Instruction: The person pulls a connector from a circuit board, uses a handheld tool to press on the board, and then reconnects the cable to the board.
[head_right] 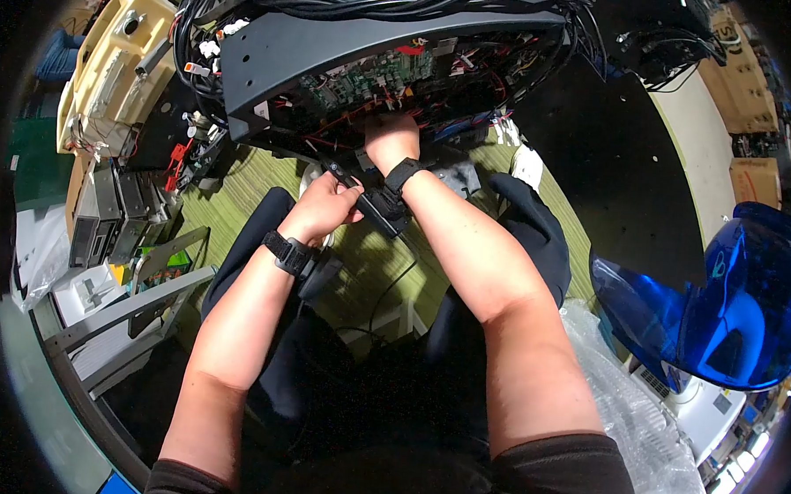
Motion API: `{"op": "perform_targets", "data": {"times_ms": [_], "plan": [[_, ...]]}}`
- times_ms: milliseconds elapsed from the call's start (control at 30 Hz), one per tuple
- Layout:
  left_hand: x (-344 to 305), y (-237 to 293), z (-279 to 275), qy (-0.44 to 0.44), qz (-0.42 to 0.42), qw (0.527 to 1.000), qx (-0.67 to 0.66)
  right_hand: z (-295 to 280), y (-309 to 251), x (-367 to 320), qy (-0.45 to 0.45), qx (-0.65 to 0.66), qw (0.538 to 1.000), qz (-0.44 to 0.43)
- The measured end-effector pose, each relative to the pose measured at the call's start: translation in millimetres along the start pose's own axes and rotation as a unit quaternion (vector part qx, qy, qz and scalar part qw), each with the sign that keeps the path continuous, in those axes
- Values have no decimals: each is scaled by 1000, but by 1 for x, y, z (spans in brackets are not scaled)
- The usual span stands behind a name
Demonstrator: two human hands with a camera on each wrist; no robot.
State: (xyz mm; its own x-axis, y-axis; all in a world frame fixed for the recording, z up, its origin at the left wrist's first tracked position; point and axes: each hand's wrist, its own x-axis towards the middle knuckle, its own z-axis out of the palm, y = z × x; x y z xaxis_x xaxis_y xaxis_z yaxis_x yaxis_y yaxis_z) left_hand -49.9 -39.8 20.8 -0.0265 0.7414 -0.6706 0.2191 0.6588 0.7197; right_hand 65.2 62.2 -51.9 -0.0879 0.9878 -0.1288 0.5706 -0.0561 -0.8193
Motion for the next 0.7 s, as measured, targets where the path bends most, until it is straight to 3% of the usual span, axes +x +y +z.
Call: {"op": "perform_targets", "data": {"times_ms": [100, 167, 400, 500, 567, 600, 667, 700], "plan": [[-1, 0, -1, 4, -3, 1000, 7, -3, -8, -4, 17, 13, 999, 39], [-1, 0, -1, 7, -3, 1000, 9, 1, -1, 0, 34, -91, 993, -73], [-4, 4, -4, 9, -7, 999, 42, -3, -14, -4, 41, -25, 999, -22], [-4, 1, -3, -7, 5, 1000, 18, -8, -9, -3, 33, -23, 996, -79], [-9, 6, -1, -37, 5, 998, -45, -12, -1, 9, -47, -121, 989, -64], [-6, 2, 1, -31, -8, 999, -42, -20, -16, 5, -48, -121, 989, -68], [-5, 0, 1, -40, 2, 999, -23, -45, -58, -12, -59, -196, 978, 24], [-5, -1, 1, -39, 3, 999, -24, -41, -56, -12, -71, -188, 979, 8]]}}
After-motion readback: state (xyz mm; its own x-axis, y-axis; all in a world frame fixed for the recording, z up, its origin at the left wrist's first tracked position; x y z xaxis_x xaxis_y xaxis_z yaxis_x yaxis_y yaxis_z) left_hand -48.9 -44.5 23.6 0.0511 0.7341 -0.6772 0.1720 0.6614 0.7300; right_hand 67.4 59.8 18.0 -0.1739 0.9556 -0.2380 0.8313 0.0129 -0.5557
